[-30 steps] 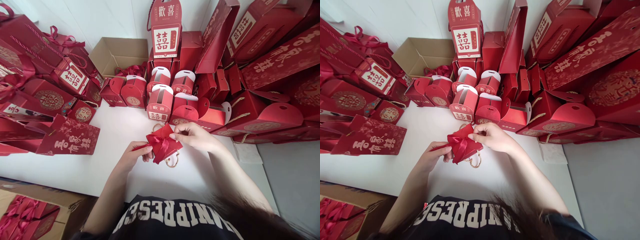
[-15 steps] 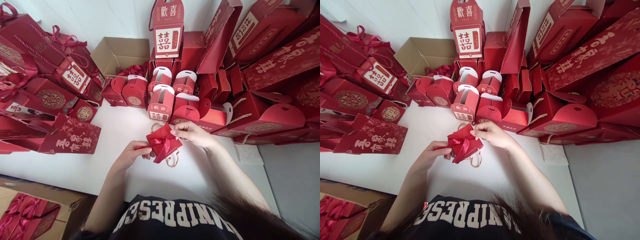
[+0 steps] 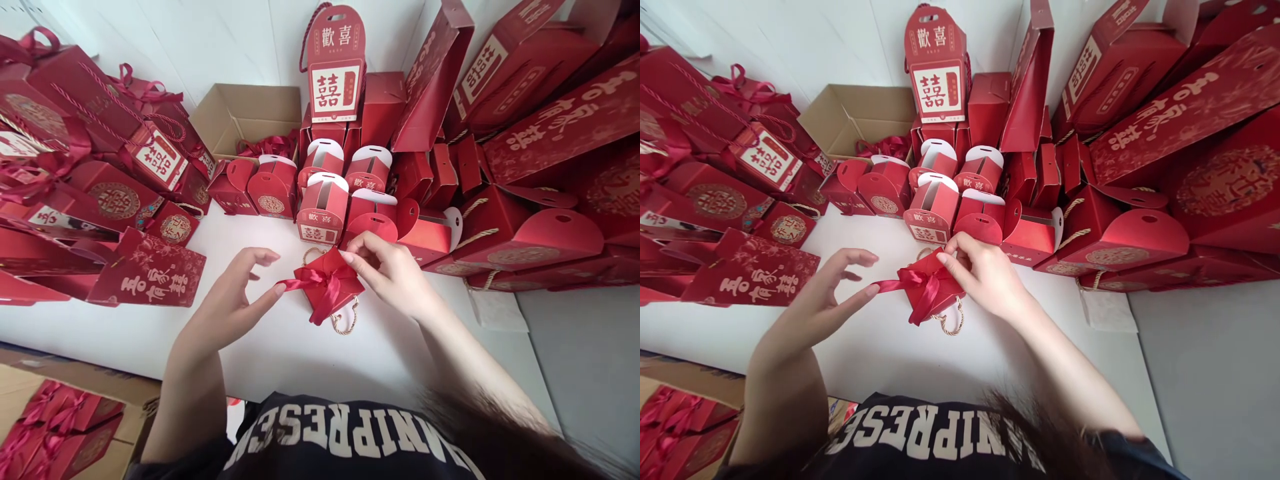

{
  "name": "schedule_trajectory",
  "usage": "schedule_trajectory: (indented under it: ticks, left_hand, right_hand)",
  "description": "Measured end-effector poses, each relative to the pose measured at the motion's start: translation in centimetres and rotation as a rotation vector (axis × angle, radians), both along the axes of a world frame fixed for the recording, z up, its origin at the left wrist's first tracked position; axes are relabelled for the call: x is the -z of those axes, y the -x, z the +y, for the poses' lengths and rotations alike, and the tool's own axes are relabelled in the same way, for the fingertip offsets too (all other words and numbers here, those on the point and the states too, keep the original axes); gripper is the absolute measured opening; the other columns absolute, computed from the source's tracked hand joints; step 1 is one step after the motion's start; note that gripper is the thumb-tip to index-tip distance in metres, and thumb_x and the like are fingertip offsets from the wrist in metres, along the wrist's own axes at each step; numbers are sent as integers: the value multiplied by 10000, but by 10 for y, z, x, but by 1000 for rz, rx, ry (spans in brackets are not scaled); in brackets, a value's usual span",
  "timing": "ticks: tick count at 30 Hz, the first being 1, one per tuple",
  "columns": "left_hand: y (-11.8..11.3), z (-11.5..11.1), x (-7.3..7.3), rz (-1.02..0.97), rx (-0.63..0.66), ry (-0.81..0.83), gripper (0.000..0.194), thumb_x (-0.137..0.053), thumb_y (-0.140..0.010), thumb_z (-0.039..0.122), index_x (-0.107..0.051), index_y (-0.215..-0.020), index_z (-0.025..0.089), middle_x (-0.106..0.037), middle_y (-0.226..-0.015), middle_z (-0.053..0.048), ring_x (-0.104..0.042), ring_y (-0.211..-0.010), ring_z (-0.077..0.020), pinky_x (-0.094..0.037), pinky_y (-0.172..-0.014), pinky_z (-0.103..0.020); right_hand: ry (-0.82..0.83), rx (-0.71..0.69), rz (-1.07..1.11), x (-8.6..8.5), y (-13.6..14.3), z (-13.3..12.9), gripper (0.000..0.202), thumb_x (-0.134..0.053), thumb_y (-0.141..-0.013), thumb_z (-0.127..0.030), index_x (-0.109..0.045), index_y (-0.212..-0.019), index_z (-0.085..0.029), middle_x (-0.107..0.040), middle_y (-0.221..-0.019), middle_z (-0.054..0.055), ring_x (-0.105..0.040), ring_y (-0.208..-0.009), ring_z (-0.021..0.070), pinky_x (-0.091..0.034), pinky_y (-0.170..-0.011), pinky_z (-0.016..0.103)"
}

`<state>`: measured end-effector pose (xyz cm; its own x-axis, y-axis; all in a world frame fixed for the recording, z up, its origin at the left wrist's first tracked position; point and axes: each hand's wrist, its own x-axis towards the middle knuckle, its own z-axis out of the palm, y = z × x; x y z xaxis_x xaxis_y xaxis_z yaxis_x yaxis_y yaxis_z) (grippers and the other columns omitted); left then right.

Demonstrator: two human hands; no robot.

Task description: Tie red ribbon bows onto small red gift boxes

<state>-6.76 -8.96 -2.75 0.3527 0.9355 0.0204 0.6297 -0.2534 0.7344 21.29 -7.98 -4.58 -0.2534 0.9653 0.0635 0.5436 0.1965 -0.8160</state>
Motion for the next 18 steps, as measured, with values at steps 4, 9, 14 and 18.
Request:
schedule_trajectory:
  ticks: [4, 9, 14, 18]
  left_hand:
    - [-10, 19, -20, -141, 322, 28, 273, -504, -957, 318, -560, -1214, 243, -595, -1245, -64, -555, -1164, -224, -468, -955, -346]
    - [-38, 39, -8, 69, 342, 14, 244, -673, -845, 387, -635, -1014, 214, -622, -1052, -32, -563, -1028, -212, -460, -931, -347]
    - [-44, 46, 13, 1, 306, 99, 176, -638, -863, 370, -641, -826, 198, -555, -997, -30, -550, -974, -193, -476, -815, -299]
    - [-37, 51, 29, -212, 268, 157, 186, -647, -868, 356, -639, -793, 186, -518, -955, -24, -531, -871, -152, -447, -813, -290]
  right_hand:
    - [-188, 12, -238, -10, 14, -21, 250, -470, -992, -436, -514, -887, -214, -591, -645, -20, -471, -505, 118, -321, -528, 253]
    - [-218, 26, -387, 3, 32, -30, 282, -582, -917, -477, -501, -932, -208, -655, -736, 9, -584, -581, 166, -272, -494, 256]
    - [-86, -43, -243, 8, 29, -23, 153, -581, -889, -199, -493, -1009, -233, -665, -877, 2, -612, -733, 169, -384, -584, 261]
    - [29, -149, 17, 2, 17, -16, 147, -528, -902, -122, -516, -992, -238, -651, -863, -18, -604, -742, 133, -459, -680, 264]
